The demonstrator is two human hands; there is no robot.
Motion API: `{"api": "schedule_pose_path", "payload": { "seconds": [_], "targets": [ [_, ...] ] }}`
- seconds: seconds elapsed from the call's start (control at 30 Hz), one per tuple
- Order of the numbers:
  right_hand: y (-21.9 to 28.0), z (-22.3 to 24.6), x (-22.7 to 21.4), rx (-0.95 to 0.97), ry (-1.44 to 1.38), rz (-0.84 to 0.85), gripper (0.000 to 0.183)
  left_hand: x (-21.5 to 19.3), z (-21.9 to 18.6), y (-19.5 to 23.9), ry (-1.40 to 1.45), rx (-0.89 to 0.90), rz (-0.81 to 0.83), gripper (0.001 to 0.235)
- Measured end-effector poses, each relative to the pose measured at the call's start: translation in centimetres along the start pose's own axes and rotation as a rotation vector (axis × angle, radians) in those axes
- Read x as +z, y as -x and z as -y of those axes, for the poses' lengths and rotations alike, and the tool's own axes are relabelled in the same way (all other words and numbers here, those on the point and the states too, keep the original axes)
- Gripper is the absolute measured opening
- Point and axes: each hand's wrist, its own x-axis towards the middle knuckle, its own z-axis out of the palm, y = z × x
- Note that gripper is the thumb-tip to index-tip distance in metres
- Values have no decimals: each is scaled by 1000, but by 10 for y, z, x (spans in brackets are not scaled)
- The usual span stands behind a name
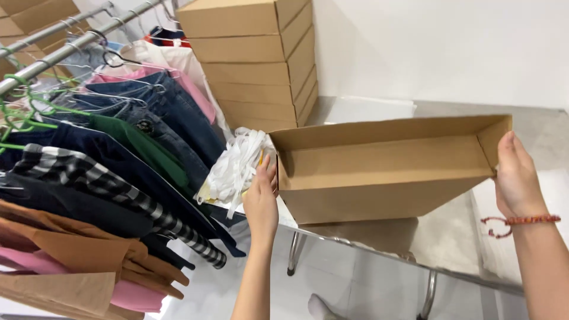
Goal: The recorder is unpacking garments from shipping boxes and plastic bags to hang them on a garment rack.
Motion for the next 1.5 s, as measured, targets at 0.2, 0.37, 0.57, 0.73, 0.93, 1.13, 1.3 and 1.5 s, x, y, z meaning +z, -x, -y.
{"api": "schedule_pose_path", "payload": {
  "seconds": [0.2, 0.37, 0.57, 0.73, 0.93, 1.13, 1.3, 1.5],
  "targets": [
    [-3, 7, -15, 116, 55, -39, 67, 13, 23, -7, -339, 218, -97, 50],
    [-6, 2, -23, 111, 60, -28, 65, 24, 11, -11, -398, 280, -117, 54],
    [-8, -11, -37, 126, 39, -16, 64, 30, 8, -15, -406, 267, -72, 45],
    [-10, -7, -31, 105, 140, -23, 72, 28, 5, -19, -358, 249, -23, 41],
    [-15, -20, -37, 62, 76, 16, 66, 23, 4, -20, -408, 197, -5, 38],
    [-19, -27, -43, 60, 86, 33, 70, 21, 5, -23, -341, 151, 69, 35],
    [-21, -21, -40, 73, 113, 37, 69, 18, 14, -28, -271, 144, 64, 34],
    [-8, 8, -23, 72, 124, 109, 68, 20, 0, -26, -343, 111, 87, 56]
  ]
}}
